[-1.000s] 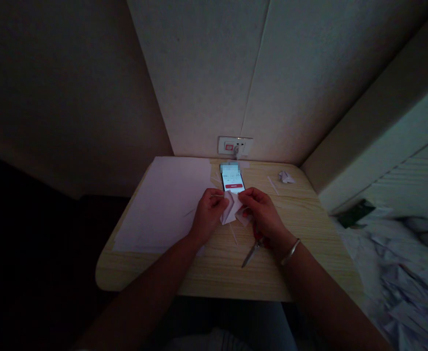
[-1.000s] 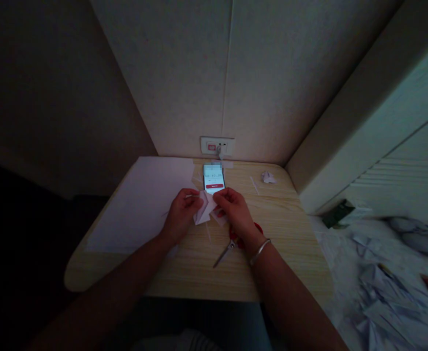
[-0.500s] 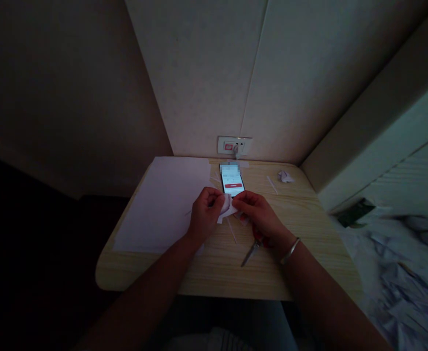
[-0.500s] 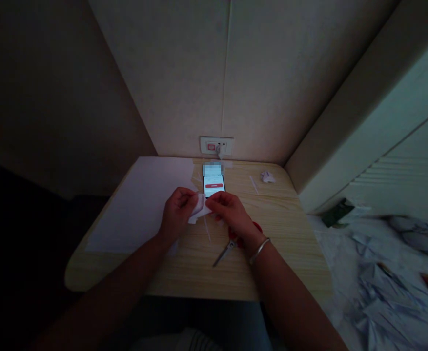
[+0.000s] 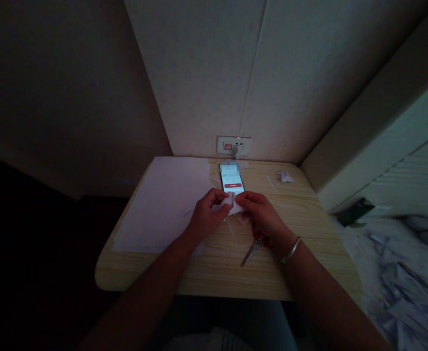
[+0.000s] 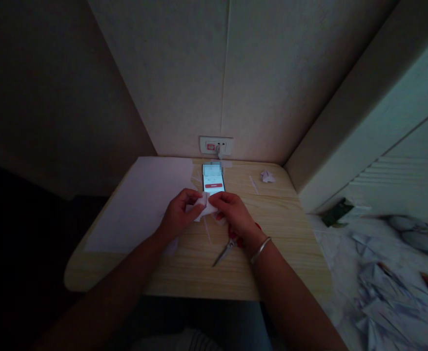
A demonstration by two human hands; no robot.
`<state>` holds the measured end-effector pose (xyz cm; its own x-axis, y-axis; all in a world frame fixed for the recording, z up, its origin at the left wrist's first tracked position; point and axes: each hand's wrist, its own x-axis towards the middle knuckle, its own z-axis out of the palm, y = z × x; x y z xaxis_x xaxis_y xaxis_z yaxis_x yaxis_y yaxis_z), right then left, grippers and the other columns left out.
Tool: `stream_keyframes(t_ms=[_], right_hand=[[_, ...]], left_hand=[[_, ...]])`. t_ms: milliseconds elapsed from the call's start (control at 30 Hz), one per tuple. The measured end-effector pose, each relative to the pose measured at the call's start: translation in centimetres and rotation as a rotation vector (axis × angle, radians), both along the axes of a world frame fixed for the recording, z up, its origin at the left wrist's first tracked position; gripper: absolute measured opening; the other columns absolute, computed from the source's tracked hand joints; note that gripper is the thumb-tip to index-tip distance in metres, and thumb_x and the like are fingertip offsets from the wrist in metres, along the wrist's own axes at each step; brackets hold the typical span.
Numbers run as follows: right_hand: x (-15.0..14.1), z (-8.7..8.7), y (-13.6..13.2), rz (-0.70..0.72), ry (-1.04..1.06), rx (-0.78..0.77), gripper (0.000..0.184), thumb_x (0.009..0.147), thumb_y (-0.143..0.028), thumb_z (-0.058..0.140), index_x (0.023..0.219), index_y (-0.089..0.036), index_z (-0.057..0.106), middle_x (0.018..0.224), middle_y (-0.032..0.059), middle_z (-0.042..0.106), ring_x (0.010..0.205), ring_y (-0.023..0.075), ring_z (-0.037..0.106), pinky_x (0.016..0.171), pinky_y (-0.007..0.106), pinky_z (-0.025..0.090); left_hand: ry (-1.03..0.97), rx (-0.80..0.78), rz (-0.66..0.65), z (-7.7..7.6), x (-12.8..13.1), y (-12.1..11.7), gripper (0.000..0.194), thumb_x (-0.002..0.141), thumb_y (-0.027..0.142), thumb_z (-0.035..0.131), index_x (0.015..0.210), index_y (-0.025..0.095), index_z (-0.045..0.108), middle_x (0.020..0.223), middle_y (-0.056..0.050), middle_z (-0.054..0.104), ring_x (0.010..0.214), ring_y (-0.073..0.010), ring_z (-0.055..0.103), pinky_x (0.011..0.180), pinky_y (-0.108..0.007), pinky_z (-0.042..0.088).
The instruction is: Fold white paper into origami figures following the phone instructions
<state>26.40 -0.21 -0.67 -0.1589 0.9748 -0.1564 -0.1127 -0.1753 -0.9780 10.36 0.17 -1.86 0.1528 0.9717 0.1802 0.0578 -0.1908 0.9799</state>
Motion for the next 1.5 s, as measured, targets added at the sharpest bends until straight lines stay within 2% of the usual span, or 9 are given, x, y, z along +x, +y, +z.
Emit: stream_keyframes(t_ms=[200,300,700,867,967,1100,1300,1433,1500], right_hand=[[0.26,-0.56,0.27,-0.034,0.0,0.025,0.022,0.067,-0.039,0.071,0.065,-0.017,0.065,0.06,-0.0015,0.06,0.049,0.0091,0.047,0.044,0.021,0.038],[0.2,-0.54,0.26,-0.049,0.004,0.032,0.022,0.066,-0.038,0.071,0.064,-0.017,0.065,0.059,-0.0021,0.059,0.048,0.009,0.047,0.043,0.021,0.038],[-0.03,-0.09,0.02,-0.048,-0.083,0.071,0.025,0.07,-0.042,0.068,0.069,-0.018,0.064,0.061,-0.0012,0.06,0.049,0.01,0.049,0.044,0.022,0.041],[-0.14,0.07,-0.07,-0.041,-0.107,0.077,0.027,0.071,-0.044,0.067,0.068,-0.018,0.063,0.06,-0.0012,0.06,0.048,0.0098,0.048,0.044,0.022,0.041],[-0.24,0.3,-0.15,-0.039,-0.106,0.085,0.028,0.07,-0.044,0.068,0.065,-0.018,0.061,0.059,-0.0014,0.06,0.048,0.01,0.049,0.045,0.022,0.041],[-0.27,0.3,-0.15,-0.043,-0.1,0.078,0.028,0.07,-0.044,0.07,0.063,-0.018,0.061,0.059,-0.0012,0.06,0.05,0.0103,0.05,0.045,0.022,0.04],[-0.28,0.04,-0.12,-0.053,-0.123,0.058,0.03,0.066,-0.045,0.072,0.061,-0.017,0.062,0.057,-0.0014,0.059,0.048,0.0093,0.048,0.044,0.022,0.038],[-0.25,0.19,-0.14,-0.049,-0.116,0.049,0.031,0.065,-0.045,0.073,0.061,-0.017,0.06,0.057,-0.0015,0.058,0.046,0.0087,0.046,0.044,0.022,0.038],[-0.15,0.29,-0.08,-0.071,-0.097,0.062,0.03,0.069,-0.047,0.07,0.069,-0.017,0.064,0.061,-0.0006,0.06,0.05,0.0096,0.05,0.045,0.021,0.041]], left_hand=[[0.061,0.007,-0.107,-0.51,0.07,0.16,0.03,0.066,0.013,0.063,0.095,0.019,0.055,0.086,-0.001,0.063,0.079,-0.0141,0.06,0.072,-0.026,0.046],[0.098,0.025,-0.104,-0.51,0.03,0.09,0.035,0.065,0.011,0.063,0.098,0.02,0.055,0.09,-0.002,0.064,0.082,-0.0152,0.06,0.074,-0.027,0.047],[0.225,0.311,0.068,-0.18,-0.17,-0.38,0.011,0.073,0.015,0.06,0.081,0.021,0.063,0.087,-0.002,0.066,0.077,-0.0143,0.061,0.074,-0.027,0.046],[0.237,0.361,0.082,-0.2,-0.08,-0.37,0.01,0.074,0.016,0.059,0.079,0.022,0.064,0.085,-0.002,0.066,0.079,-0.0147,0.06,0.075,-0.028,0.046],[0.255,0.385,0.023,-0.14,0.0,-0.33,0.008,0.072,0.016,0.061,0.075,0.022,0.065,0.083,-0.003,0.065,0.08,-0.0153,0.059,0.075,-0.028,0.046],[0.19,0.29,-0.017,-0.3,0.1,-0.26,0.008,0.075,0.017,0.059,0.077,0.02,0.065,0.083,-0.004,0.064,0.078,-0.0146,0.059,0.071,-0.026,0.046],[-0.034,-0.049,0.051,-0.55,0.42,-0.24,0.014,0.072,0.024,0.065,0.084,0.019,0.062,0.075,0.0,0.064,0.067,-0.0122,0.058,0.064,-0.023,0.044],[-0.097,-0.081,0.015,-0.47,0.53,-0.16,0.017,0.069,0.024,0.068,0.085,0.019,0.061,0.077,0.0,0.062,0.069,-0.0117,0.058,0.064,-0.022,0.045],[-0.145,-0.088,0.032,-0.46,0.45,0.06,0.019,0.071,0.024,0.066,0.089,0.02,0.062,0.074,0.002,0.059,0.066,-0.0104,0.056,0.061,-0.02,0.043]])
